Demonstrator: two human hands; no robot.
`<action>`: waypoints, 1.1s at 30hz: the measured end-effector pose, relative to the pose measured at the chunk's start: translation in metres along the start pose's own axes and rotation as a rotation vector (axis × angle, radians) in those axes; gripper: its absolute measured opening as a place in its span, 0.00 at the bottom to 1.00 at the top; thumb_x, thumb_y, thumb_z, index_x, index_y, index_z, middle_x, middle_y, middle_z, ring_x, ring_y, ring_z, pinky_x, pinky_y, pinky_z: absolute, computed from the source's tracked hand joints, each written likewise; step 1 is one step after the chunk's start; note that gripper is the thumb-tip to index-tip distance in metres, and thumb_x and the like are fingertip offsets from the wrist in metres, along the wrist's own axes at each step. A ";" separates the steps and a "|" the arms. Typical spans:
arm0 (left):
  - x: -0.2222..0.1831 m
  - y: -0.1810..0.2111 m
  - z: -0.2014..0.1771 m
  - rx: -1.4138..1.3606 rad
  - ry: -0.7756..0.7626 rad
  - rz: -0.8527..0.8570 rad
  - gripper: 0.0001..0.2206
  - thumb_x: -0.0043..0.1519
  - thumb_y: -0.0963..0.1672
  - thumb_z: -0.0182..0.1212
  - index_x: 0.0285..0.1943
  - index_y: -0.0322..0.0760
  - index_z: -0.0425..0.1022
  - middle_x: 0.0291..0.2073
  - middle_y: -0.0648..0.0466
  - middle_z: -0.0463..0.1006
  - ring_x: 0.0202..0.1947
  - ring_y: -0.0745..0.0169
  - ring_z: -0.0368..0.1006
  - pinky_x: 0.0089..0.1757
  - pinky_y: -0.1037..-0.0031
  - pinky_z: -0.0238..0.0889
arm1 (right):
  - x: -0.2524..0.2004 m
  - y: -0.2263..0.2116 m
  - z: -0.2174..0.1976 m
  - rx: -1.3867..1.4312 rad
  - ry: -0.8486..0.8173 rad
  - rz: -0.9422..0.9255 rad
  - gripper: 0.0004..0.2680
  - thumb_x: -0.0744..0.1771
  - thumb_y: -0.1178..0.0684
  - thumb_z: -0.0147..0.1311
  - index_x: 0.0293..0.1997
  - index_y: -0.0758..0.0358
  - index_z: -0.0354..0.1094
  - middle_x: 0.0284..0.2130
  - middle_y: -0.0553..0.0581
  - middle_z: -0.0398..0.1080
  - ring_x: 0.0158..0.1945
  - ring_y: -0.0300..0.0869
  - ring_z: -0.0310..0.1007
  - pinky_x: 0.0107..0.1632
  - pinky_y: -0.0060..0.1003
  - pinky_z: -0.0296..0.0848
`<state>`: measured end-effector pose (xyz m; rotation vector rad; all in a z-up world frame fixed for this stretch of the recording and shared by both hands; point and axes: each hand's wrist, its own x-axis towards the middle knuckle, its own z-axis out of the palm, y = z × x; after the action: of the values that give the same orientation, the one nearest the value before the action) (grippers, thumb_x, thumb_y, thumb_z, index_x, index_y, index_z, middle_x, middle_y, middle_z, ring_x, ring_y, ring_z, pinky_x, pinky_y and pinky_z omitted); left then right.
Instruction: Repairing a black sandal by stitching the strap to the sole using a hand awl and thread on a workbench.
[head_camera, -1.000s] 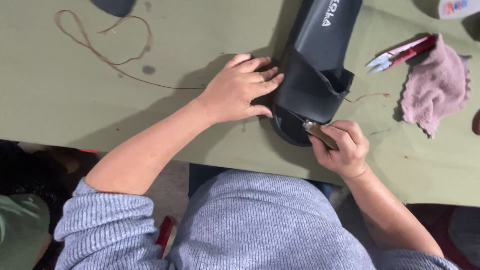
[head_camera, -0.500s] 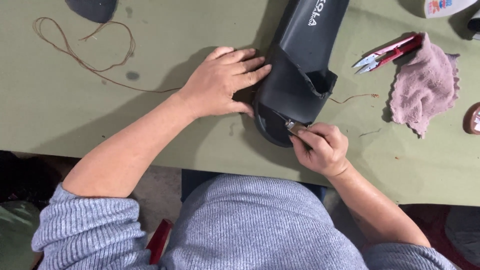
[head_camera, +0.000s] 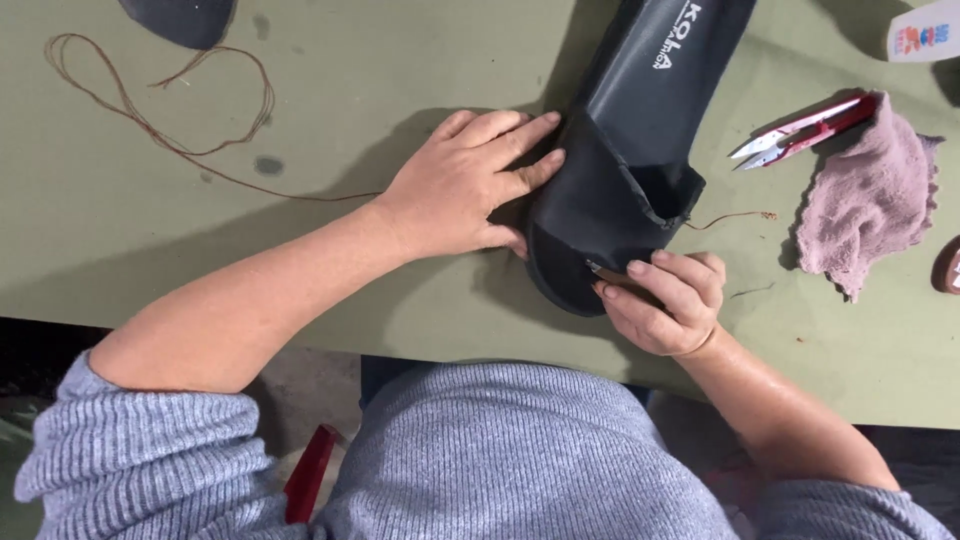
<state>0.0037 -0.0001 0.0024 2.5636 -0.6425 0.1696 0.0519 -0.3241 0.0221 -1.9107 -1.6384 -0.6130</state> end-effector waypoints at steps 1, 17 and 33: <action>0.000 -0.001 0.000 -0.006 0.003 -0.005 0.47 0.50 0.65 0.73 0.76 0.47 0.65 0.74 0.48 0.60 0.67 0.50 0.60 0.58 0.58 0.58 | 0.001 0.001 0.000 0.004 -0.007 -0.001 0.06 0.66 0.56 0.70 0.40 0.48 0.77 0.45 0.53 0.73 0.45 0.48 0.68 0.46 0.42 0.66; -0.002 -0.002 0.001 0.017 -0.014 0.007 0.49 0.52 0.66 0.72 0.79 0.48 0.59 0.76 0.50 0.58 0.70 0.47 0.59 0.60 0.58 0.57 | 0.006 0.013 0.002 0.171 -0.162 -0.159 0.03 0.70 0.59 0.58 0.44 0.56 0.77 0.50 0.60 0.77 0.59 0.52 0.73 0.74 0.53 0.52; -0.002 0.000 0.001 0.051 0.004 0.000 0.45 0.53 0.65 0.71 0.76 0.45 0.70 0.79 0.51 0.45 0.76 0.41 0.48 0.65 0.52 0.55 | 0.015 0.012 0.008 0.178 -0.141 -0.156 0.06 0.71 0.62 0.52 0.41 0.57 0.77 0.47 0.59 0.78 0.52 0.50 0.79 0.74 0.49 0.51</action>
<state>0.0019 0.0004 0.0014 2.6118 -0.6440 0.1928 0.0658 -0.3089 0.0248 -1.7426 -1.8778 -0.3842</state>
